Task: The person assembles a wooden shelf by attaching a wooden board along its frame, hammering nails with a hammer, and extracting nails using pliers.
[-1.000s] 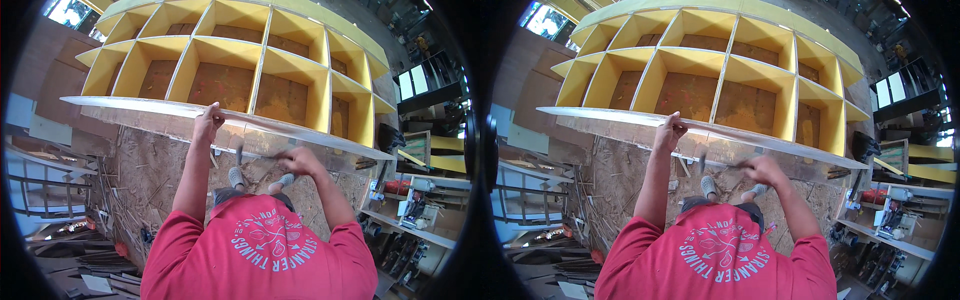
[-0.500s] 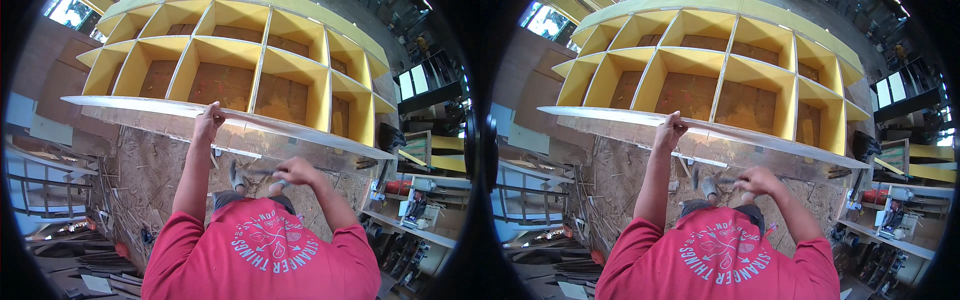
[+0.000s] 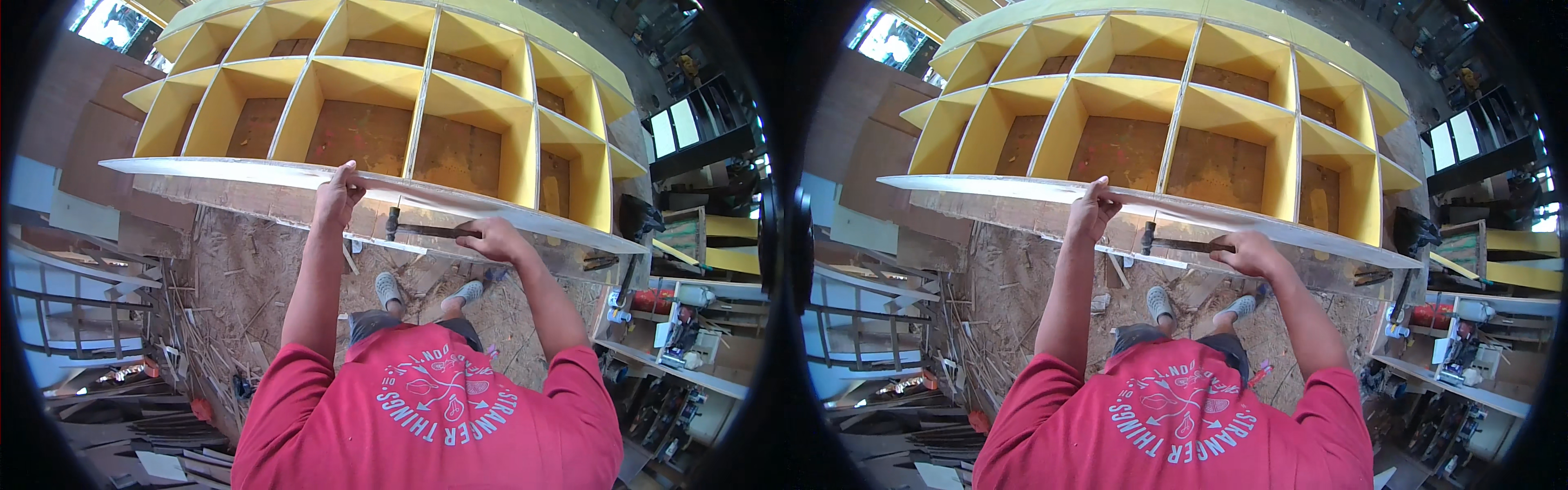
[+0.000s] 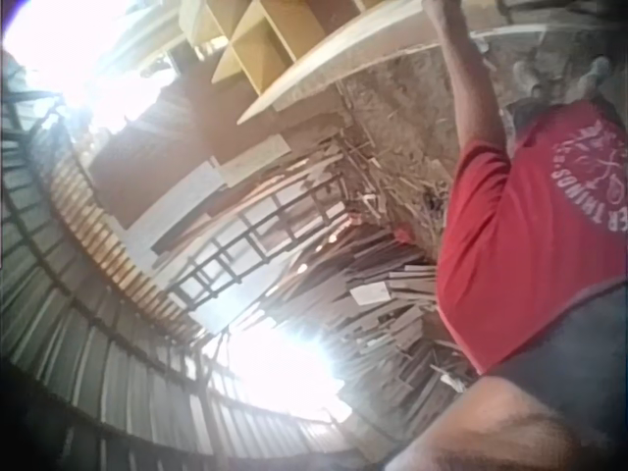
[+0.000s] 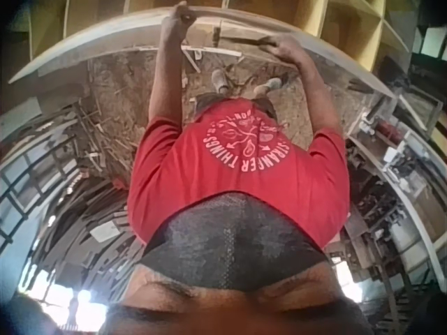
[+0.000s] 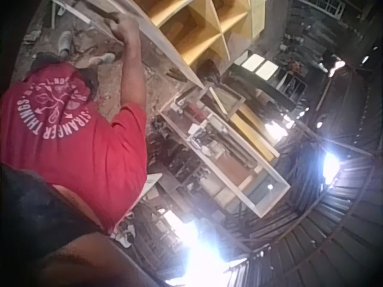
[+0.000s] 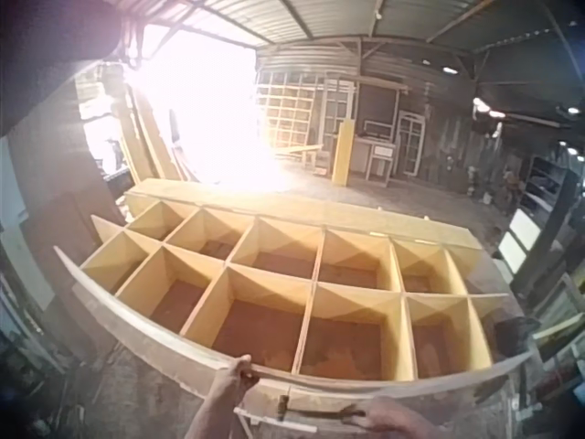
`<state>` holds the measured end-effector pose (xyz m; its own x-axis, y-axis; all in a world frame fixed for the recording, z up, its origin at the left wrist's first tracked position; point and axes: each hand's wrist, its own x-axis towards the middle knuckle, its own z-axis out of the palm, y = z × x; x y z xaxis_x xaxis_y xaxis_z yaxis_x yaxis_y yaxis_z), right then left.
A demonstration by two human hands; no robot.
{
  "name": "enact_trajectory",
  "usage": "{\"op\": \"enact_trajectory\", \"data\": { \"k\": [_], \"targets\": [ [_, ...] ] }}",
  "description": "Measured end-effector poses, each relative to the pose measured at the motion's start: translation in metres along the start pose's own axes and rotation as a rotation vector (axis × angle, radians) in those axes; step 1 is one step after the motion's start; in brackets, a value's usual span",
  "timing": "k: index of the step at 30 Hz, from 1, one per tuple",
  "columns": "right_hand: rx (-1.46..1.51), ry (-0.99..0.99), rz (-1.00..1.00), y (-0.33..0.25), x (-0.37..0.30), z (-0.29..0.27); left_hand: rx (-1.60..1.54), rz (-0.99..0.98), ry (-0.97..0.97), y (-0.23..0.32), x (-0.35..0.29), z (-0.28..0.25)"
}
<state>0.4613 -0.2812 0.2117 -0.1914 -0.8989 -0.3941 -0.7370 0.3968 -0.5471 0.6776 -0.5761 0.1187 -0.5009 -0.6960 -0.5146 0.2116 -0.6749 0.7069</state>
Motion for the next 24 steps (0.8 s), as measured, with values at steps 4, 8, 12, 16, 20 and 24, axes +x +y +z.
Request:
{"op": "enact_trajectory", "data": {
  "k": [4,8,12,16,20,24],
  "targets": [
    [0.044,-0.243,-0.179,-0.004,-0.008,0.011,0.01,-0.004,0.024,-0.001,-0.002,0.006],
    [-0.001,-0.346,-0.15,0.0,-0.003,-0.008,0.002,0.002,0.026,0.002,-0.005,0.003],
    [0.092,-0.057,-0.047,0.005,-0.007,0.006,0.008,-0.005,0.017,0.001,-0.006,0.007],
    [-0.052,-0.459,-0.246,-0.01,-0.01,0.004,0.012,0.008,0.025,0.003,-0.008,0.006],
    [-0.043,-0.018,0.08,0.009,0.003,0.005,0.01,0.002,-0.008,-0.001,-0.005,0.009],
    [-0.141,-0.275,-0.188,-0.005,-0.016,0.025,-0.016,0.014,-0.011,-0.002,-0.001,0.001]
  ]
}}
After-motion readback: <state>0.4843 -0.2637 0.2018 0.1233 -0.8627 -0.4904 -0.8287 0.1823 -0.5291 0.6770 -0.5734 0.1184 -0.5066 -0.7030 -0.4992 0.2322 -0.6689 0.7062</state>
